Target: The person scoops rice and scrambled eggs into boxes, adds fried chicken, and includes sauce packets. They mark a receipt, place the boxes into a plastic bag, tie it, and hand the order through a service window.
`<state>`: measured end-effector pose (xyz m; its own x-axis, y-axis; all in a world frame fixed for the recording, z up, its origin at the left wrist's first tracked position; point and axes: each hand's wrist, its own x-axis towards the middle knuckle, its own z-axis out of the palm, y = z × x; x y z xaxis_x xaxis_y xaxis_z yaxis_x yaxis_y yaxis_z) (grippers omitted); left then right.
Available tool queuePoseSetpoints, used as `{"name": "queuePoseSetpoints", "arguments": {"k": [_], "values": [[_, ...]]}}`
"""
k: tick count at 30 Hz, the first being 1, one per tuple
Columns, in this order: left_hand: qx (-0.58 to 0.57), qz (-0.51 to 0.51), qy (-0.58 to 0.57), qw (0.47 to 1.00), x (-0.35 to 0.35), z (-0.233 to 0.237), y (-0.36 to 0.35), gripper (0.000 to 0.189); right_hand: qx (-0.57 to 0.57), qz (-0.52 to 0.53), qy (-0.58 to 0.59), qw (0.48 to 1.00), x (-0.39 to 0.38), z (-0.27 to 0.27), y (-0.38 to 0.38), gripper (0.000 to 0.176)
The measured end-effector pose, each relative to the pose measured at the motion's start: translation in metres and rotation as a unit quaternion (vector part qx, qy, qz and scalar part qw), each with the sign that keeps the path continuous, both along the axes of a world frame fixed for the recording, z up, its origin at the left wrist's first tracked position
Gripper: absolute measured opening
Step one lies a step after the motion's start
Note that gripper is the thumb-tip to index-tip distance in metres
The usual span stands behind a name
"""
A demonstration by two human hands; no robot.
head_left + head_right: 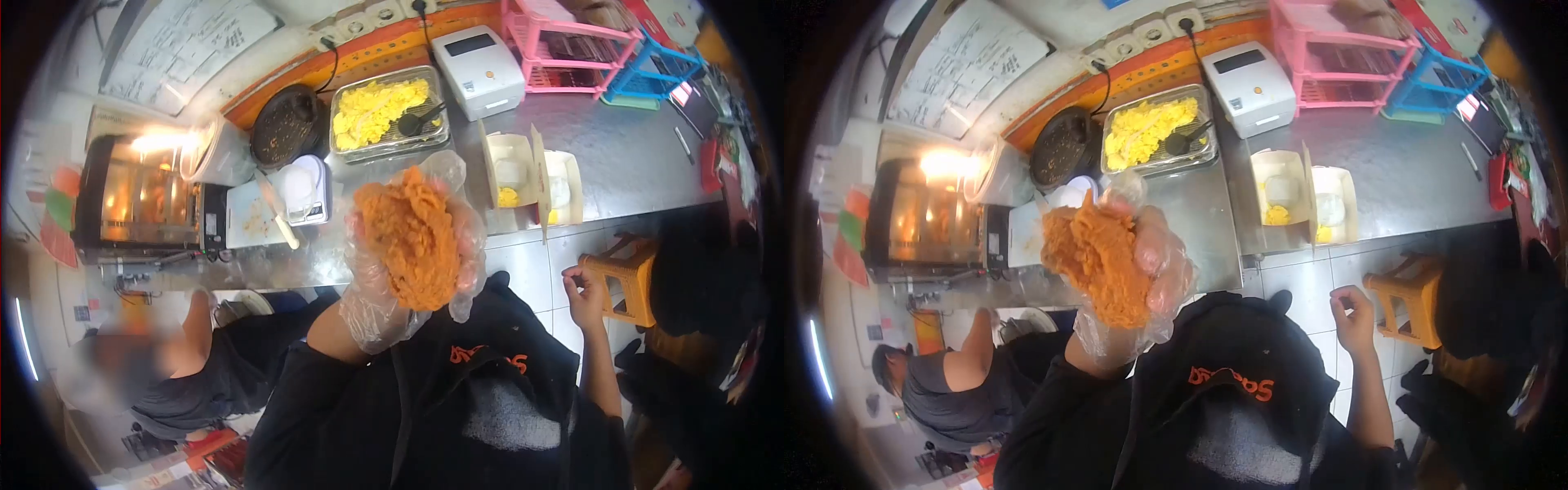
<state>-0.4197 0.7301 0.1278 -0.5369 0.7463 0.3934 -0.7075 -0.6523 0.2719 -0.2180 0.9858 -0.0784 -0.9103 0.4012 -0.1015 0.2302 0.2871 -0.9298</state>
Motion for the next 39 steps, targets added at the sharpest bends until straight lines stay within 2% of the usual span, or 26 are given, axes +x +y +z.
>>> {"name": "queuePoseSetpoints", "arguments": {"k": [4, 7, 9, 10, 12, 13, 15, 19, 21, 22, 24, 34, 36, 37, 39], "values": [[0.0, -0.006, 0.024, 1.0, 0.007, 0.002, 0.024, 0.075, -0.017, -0.045, 0.007, 0.999, 0.019, -0.001, 0.008, 0.005], [0.048, -0.038, 0.049, 0.997, 0.007, -0.004, 0.038, 0.076, -0.053, -0.056, -0.017, 0.997, 0.033, -0.007, 0.008, 0.004], [-0.029, -0.028, 0.026, 0.999, 0.009, -0.002, 0.039, 0.081, -0.049, -0.051, -0.03, 0.997, 0.036, -0.008, 0.01, 0.004], [-0.028, -0.028, 0.025, 0.999, 0.014, -0.002, 0.041, 0.081, -0.045, -0.045, -0.041, 0.997, 0.038, -0.01, 0.011, 0.004], [-0.092, 0.077, -0.126, 0.985, 0.029, 0.001, 0.043, 0.08, -0.039, -0.036, -0.037, 0.998, 0.038, -0.016, 0.018, 0.004], [-0.09, 0.08, -0.128, 0.984, 0.033, 0.009, 0.044, 0.08, -0.031, -0.034, -0.036, 0.998, 0.035, -0.015, 0.021, 0.004], [-0.227, 0.146, -0.133, 0.954, 0.038, 0.03, 0.045, 0.074, -0.02, -0.025, -0.036, 0.999, 0.031, -0.016, 0.028, 0.004], [-0.214, 0.211, -0.145, 0.943, 0.046, 0.029, 0.046, 0.071, -0.014, 0.009, -0.054, 0.998, 0.019, -0.016, 0.039, 0.006], [-0.206, 0.243, -0.028, 0.947, 0.043, 0.026, 0.046, 0.07, -0.011, 0.021, -0.057, 0.998, 0.013, -0.015, 0.042, 0.007], [-0.204, 0.251, -0.032, 0.946, 0.041, 0.023, 0.046, 0.07, -0.013, 0.028, -0.056, 0.998, 0.01, -0.019, 0.044, 0.007], [-0.071, 0.27, 0.012, 0.96, 0.037, 0.015, 0.047, 0.07, -0.013, 0.042, -0.058, 0.997, 0.004, -0.019, 0.045, 0.007], [-0.154, 0.265, -0.042, 0.951, 0.037, 0.028, 0.023, 0.069, -0.005, 0.093, -0.046, 0.995, -0.028, -0.006, 0.028, 0.005], [-0.178, 0.205, -0.186, 0.944, 0.038, 0.026, 0.015, 0.066, 0.003, 0.106, -0.048, 0.993, -0.033, -0.005, 0.028, 0.006], [-0.177, 0.208, -0.185, 0.944, 0.035, 0.018, 0.013, 0.066, 0.012, 0.108, -0.054, 0.993, -0.033, -0.007, 0.028, 0.005], [-0.048, 0.167, -0.127, 0.976, 0.021, 0.0, 0.001, 0.061, 0.018, 0.122, -0.053, 0.991, -0.039, -0.009, 0.025, 0.005]]}}
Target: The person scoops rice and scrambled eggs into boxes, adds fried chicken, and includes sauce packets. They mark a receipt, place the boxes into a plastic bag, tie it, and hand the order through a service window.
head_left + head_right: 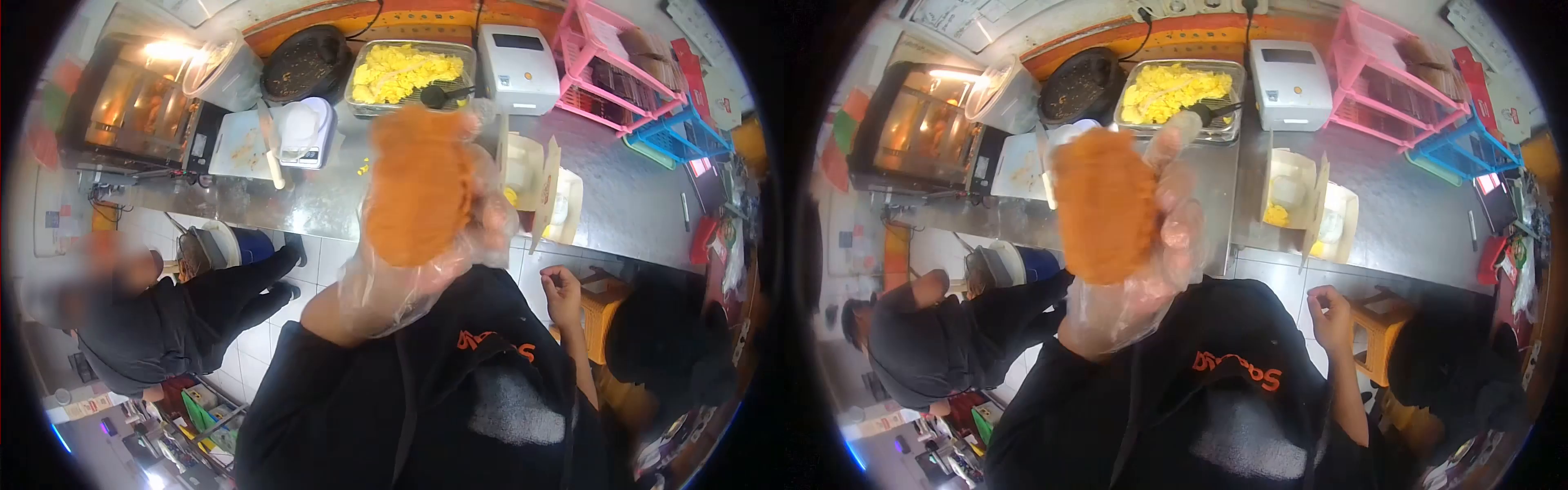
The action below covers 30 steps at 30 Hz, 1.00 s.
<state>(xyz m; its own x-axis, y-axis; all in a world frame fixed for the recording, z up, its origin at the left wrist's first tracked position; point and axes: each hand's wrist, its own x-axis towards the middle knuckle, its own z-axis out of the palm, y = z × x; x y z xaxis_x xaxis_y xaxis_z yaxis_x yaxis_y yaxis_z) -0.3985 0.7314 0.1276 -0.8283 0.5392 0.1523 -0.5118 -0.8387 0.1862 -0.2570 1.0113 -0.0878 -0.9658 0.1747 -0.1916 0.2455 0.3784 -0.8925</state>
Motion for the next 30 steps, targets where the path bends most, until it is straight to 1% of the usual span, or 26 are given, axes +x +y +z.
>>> {"name": "queuePoseSetpoints", "arguments": {"k": [1, 3, 4, 7, 8, 10, 11, 13, 14, 16, 17, 18, 19, 20, 21, 22, 23, 24, 26, 28, 29, 30], "values": [[-0.003, 0.007, 0.004, 1.0, -0.004, 0.001, -0.002, 0.061, -0.013, -0.004, -0.008, 1.0, 0.0, -0.001, 0.001, 0.005], [0.044, 0.025, 0.091, 0.995, -0.012, 0.002, -0.006, 0.055, -0.029, -0.003, -0.014, 0.999, -0.001, -0.003, 0.003, 0.005], [0.04, 0.032, 0.093, 0.994, -0.013, 0.003, -0.009, 0.055, -0.022, 0.014, -0.006, 1.0, -0.001, -0.003, 0.005, 0.005], [0.101, -0.021, 0.146, 0.984, -0.017, 0.005, -0.019, 0.055, -0.032, 0.044, 0.011, 0.998, -0.001, -0.01, 0.01, 0.006], [0.096, -0.017, 0.147, 0.984, -0.02, 0.007, -0.018, 0.055, -0.034, 0.042, 0.006, 0.999, -0.001, -0.012, 0.011, 0.007], [0.139, -0.043, 0.22, 0.965, -0.025, 0.009, -0.016, 0.061, -0.032, 0.046, 0.001, 0.998, 0.0, -0.019, 0.016, 0.007], [0.134, -0.041, 0.221, 0.965, -0.022, 0.01, -0.018, 0.061, -0.036, 0.05, 0.002, 0.998, -0.002, -0.018, 0.014, 0.007], [0.1, -0.046, 0.178, 0.978, -0.014, 0.01, -0.019, 0.064, -0.032, 0.041, 0.0, 0.999, -0.002, -0.012, 0.015, 0.007], [0.102, -0.05, 0.176, 0.978, -0.017, 0.006, -0.018, 0.064, -0.031, 0.036, -0.002, 0.999, -0.002, -0.011, 0.014, 0.007], [0.117, -0.026, 0.191, 0.974, -0.029, -0.01, -0.007, 0.064, 0.016, 0.033, 0.036, 0.999, -0.004, -0.005, 0.01, 0.005], [0.023, 0.011, 0.157, 0.987, -0.032, -0.013, -0.005, 0.064, 0.034, -0.003, 0.016, 0.999, -0.002, 0.003, 0.006, 0.005], [-0.073, 0.039, 0.121, 0.989, -0.037, -0.017, -0.005, 0.064, 0.048, -0.023, -0.01, 0.999, 0.001, 0.01, 0.006, 0.006], [-0.106, 0.015, -0.019, 0.994, -0.043, -0.024, -0.001, 0.057, 0.048, -0.02, 0.028, 0.998, 0.009, -0.007, 0.014, 0.006], [-0.318, 0.069, 0.055, 0.944, -0.062, -0.03, 0.001, 0.055, 0.041, -0.037, 0.032, 0.998, 0.01, 0.003, 0.011, 0.006], [-0.499, 0.138, 0.067, 0.853, -0.076, -0.028, 0.028, 0.051, 0.027, -0.051, 0.018, 0.998, 0.014, 0.007, 0.013, 0.005], [-0.566, 0.158, 0.122, 0.799, -0.102, -0.056, 0.045, 0.042, 0.005, -0.077, 0.004, 0.997, 0.021, 0.0, 0.016, 0.005], [-0.669, 0.201, 0.35, 0.624, -0.128, -0.078, 0.057, 0.037, -0.019, -0.099, -0.007, 0.995, 0.028, -0.01, 0.017, 0.005], [-0.703, 0.231, 0.549, 0.389, -0.149, -0.092, 0.068, 0.033, -0.023, -0.108, -0.008, 0.994, 0.036, -0.019, 0.019, 0.005], [-0.676, 0.135, 0.655, 0.31, -0.165, -0.109, 0.109, 0.029, -0.025, -0.146, -0.001, 0.989, 0.051, -0.03, 0.022, 0.005], [-0.7, -0.028, 0.702, 0.125, -0.177, -0.127, 0.152, 0.03, -0.033, -0.172, -0.021, 0.984, 0.063, -0.032, 0.023, 0.004], [-0.698, -0.029, 0.705, 0.125, -0.178, -0.135, 0.168, 0.03, -0.037, -0.193, -0.04, 0.98, 0.07, -0.032, 0.025, 0.004], [-0.715, -0.097, 0.686, 0.09, -0.18, -0.145, 0.181, 0.031, -0.025, -0.196, -0.039, 0.979, 0.077, -0.035, 0.028, 0.004]]}}
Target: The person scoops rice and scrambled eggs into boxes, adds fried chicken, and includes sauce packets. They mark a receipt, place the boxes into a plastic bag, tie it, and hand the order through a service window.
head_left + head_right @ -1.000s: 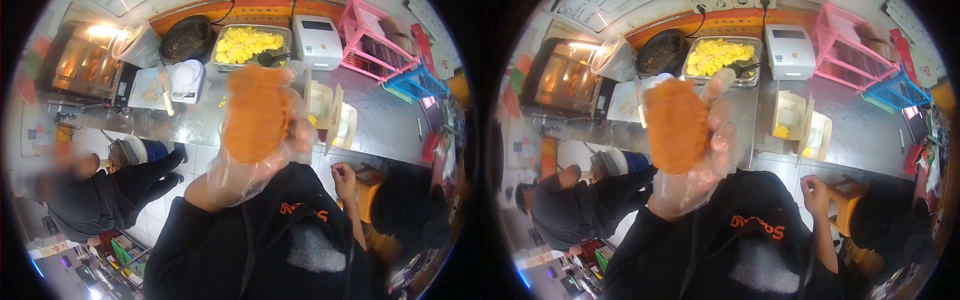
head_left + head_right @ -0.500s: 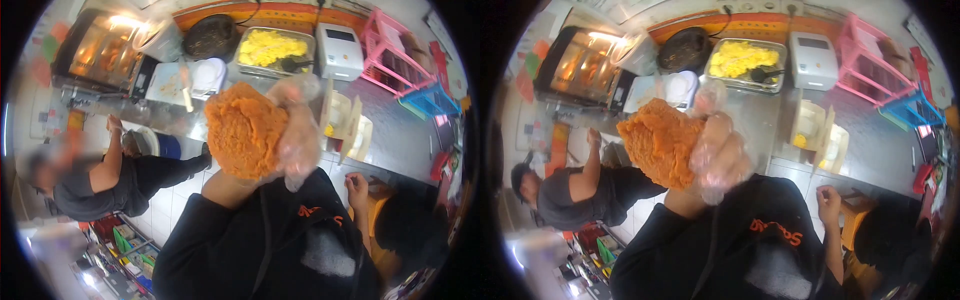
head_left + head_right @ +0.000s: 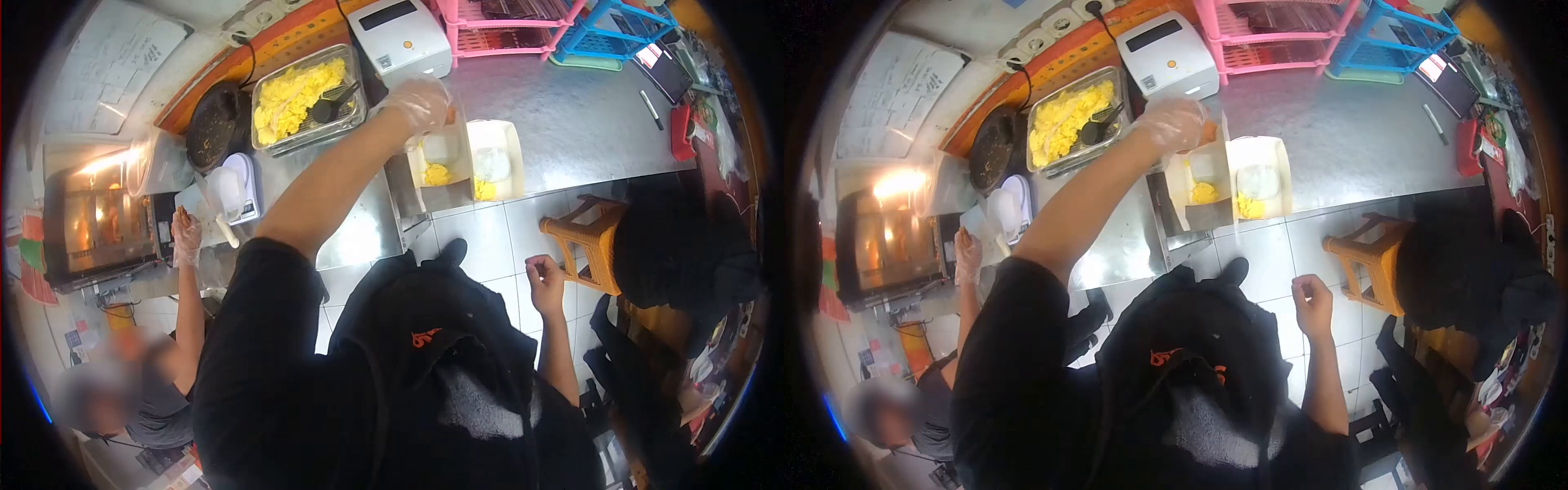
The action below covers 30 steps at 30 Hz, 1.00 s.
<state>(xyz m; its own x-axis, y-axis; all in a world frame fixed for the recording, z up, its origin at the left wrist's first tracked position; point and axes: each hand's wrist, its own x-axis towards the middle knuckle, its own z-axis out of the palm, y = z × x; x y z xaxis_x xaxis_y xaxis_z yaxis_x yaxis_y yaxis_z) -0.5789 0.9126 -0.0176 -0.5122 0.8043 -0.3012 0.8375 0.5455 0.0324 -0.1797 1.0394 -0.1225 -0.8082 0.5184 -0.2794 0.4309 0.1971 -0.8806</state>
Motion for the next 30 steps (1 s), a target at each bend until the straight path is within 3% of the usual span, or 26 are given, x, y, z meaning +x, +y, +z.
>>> {"name": "queuePoseSetpoints", "arguments": {"k": [4, 5, 7, 9, 11, 13, 15, 16, 18, 20, 23, 25, 29, 30], "values": [[-0.174, 0.009, -0.026, 0.984, -0.019, -0.065, 0.025, 0.033, 0.006, -0.035, -0.018, 0.999, 0.021, -0.003, 0.007, 0.004], [-0.172, 0.004, -0.03, 0.985, -0.022, -0.084, 0.026, 0.033, 0.018, -0.043, -0.018, 0.999, 0.026, -0.003, 0.009, 0.004], [-0.048, 0.136, -0.107, 0.984, -0.022, -0.113, 0.019, 0.032, 0.033, -0.051, -0.023, 0.998, 0.034, 0.0, 0.007, 0.004], [0.027, 0.09, -0.081, 0.992, 0.0, -0.085, 0.009, 0.028, 0.047, -0.074, -0.029, 0.996, 0.034, 0.008, 0.0, 0.004], [0.008, -0.02, -0.001, 1.0, 0.019, -0.02, -0.018, 0.026, 0.032, -0.086, 0.007, 0.996, 0.035, 0.003, -0.011, 0.005], [0.232, 0.032, 0.014, 0.972, 0.025, -0.002, -0.07, 0.023, 0.025, -0.054, -0.021, 0.998, 0.028, 0.0, -0.023, 0.006], [0.369, 0.043, 0.089, 0.924, 0.05, 0.032, -0.133, 0.023, -0.009, -0.019, -0.016, 1.0, 0.013, 0.002, -0.044, 0.003], [0.368, 0.059, 0.098, 0.923, 0.059, 0.032, -0.164, 0.023, -0.011, 0.008, -0.01, 1.0, 0.004, 0.003, -0.056, 0.003], [0.469, 0.109, 0.09, 0.872, 0.071, 0.026, -0.227, 0.024, -0.007, 0.046, 0.0, 0.999, -0.023, 0.01, -0.083, 0.003], [0.435, 0.17, 0.167, 0.869, 0.072, 0.03, -0.294, 0.03, -0.001, 0.089, 0.017, 0.996, -0.054, 0.018, -0.119, 0.002], [0.274, 0.338, 0.355, 0.827, 0.067, 0.053, -0.391, 0.048, 0.041, 0.162, 0.022, 0.986, -0.102, 0.045, -0.171, 0.002], [0.233, 0.383, 0.383, 0.807, 0.058, 0.094, -0.445, 0.054, 0.068, 0.177, -0.001, 0.982, -0.127, 0.065, -0.207, 0.004], [0.241, 0.393, 0.236, 0.855, 0.03, 0.076, -0.525, 0.053, 0.086, 0.222, 0.049, 0.97, -0.145, 0.06, -0.245, 0.004], [0.362, 0.429, -0.016, 0.828, 0.019, 0.046, -0.542, 0.052, 0.104, 0.237, 0.042, 0.965, -0.145, 0.06, -0.253, 0.003]]}}
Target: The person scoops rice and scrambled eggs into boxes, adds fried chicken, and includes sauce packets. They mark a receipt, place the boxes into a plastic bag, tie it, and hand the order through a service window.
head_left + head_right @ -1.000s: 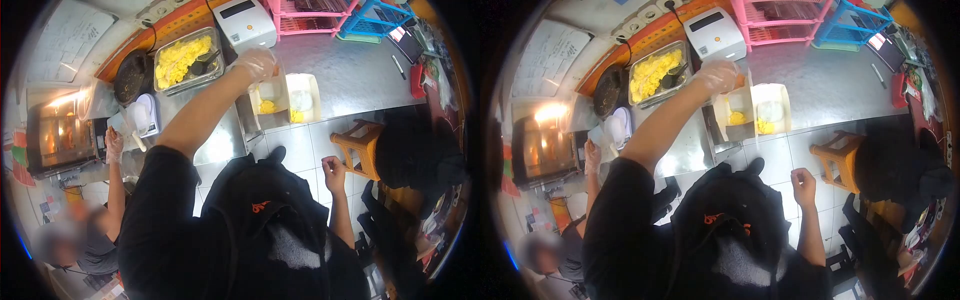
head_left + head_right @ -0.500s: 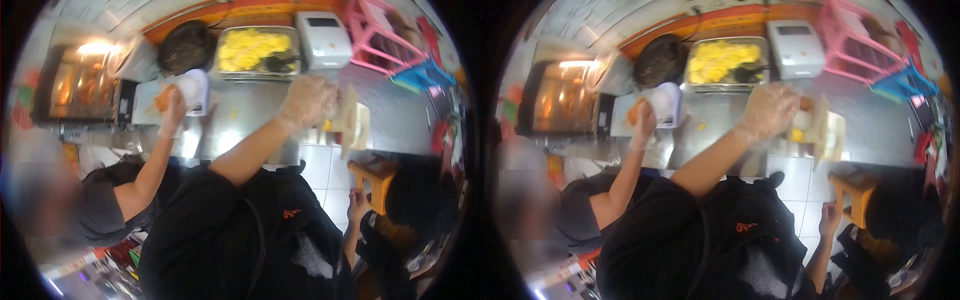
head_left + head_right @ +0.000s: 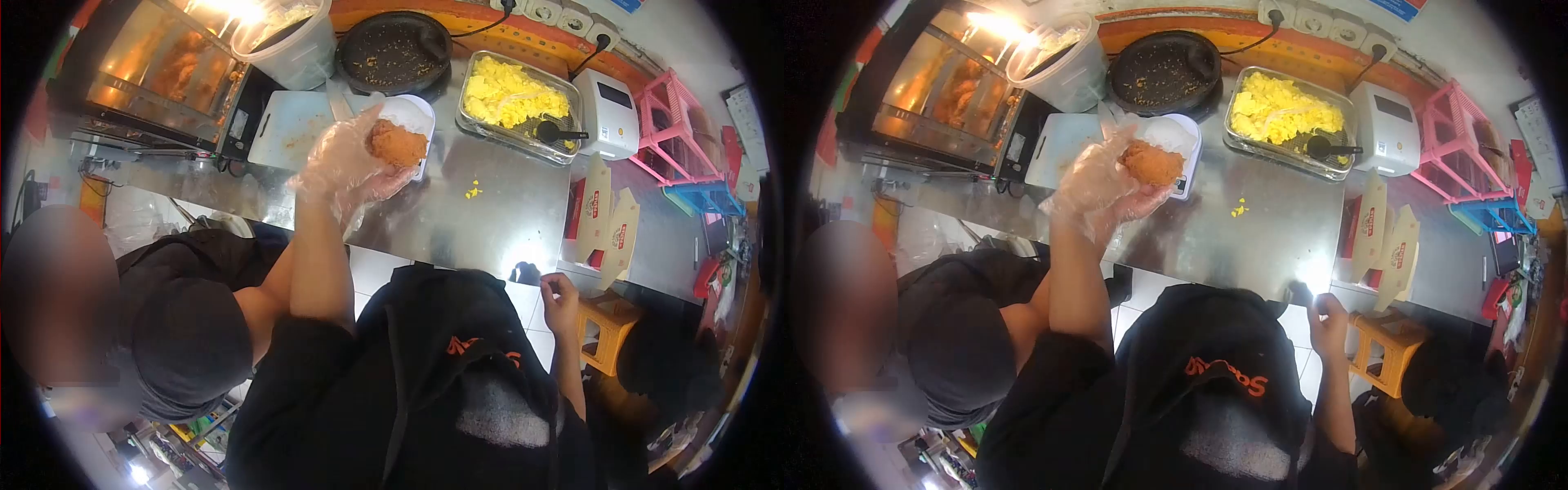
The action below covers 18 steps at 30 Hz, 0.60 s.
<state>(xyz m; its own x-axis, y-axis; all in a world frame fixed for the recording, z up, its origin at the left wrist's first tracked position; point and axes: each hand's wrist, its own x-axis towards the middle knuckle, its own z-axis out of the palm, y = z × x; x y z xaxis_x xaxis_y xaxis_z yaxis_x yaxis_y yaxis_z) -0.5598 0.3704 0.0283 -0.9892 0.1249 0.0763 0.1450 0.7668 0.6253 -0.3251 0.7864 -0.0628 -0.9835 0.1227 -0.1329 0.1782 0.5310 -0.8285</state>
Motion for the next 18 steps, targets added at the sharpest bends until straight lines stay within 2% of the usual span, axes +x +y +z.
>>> {"name": "queuePoseSetpoints", "arguments": {"k": [1, 3, 7, 8, 10, 11, 13, 14, 16, 17, 18], "values": [[0.215, -0.048, -0.17, 0.96, -0.006, -0.016, -0.009, 0.054, 0.019, 0.015, -0.003, 1.0, 0.001, -0.002, -0.007, 0.004], [0.258, -0.049, -0.198, 0.944, -0.006, -0.012, -0.008, 0.053, 0.048, 0.008, -0.016, 0.999, 0.008, -0.01, -0.014, 0.004], [0.407, -0.04, -0.316, 0.856, 0.006, 0.008, 0.012, 0.05, 0.037, -0.025, -0.041, 0.998, 0.025, -0.002, -0.03, 0.005], [0.408, -0.047, -0.322, 0.853, 0.012, 0.016, 0.019, 0.05, 0.019, -0.026, -0.038, 0.999, 0.031, -0.004, -0.029, 0.005], [0.453, 0.075, -0.314, 0.831, 0.023, 0.041, 0.031, 0.054, 0.003, -0.038, -0.034, 0.999, 0.039, 0.004, -0.031, 0.005], [0.452, 0.068, -0.316, 0.831, 0.027, 0.052, 0.034, 0.054, 0.004, -0.045, -0.033, 0.998, 0.042, 0.008, -0.029, 0.005], [0.541, 0.147, -0.25, 0.789, 0.032, 0.068, 0.04, 0.059, -0.01, -0.082, -0.049, 0.995, 0.05, 0.013, -0.023, 0.006], [0.538, 0.141, -0.249, 0.793, 0.031, 0.07, 0.046, 0.059, -0.009, -0.087, -0.048, 0.995, 0.054, 0.014, -0.017, 0.007], [0.71, -0.034, -0.102, 0.696, 0.029, 0.075, 0.062, 0.052, -0.011, -0.1, -0.041, 0.994, 0.062, 0.016, -0.003, 0.006], [0.707, -0.045, -0.103, 0.698, 0.032, 0.082, 0.074, 0.052, -0.008, -0.109, -0.039, 0.993, 0.066, 0.015, 0.006, 0.006], [0.726, -0.097, -0.144, 0.665, 0.038, 0.09, 0.089, 0.06, -0.005, -0.112, -0.036, 0.993, 0.071, 0.014, 0.017, 0.005]]}}
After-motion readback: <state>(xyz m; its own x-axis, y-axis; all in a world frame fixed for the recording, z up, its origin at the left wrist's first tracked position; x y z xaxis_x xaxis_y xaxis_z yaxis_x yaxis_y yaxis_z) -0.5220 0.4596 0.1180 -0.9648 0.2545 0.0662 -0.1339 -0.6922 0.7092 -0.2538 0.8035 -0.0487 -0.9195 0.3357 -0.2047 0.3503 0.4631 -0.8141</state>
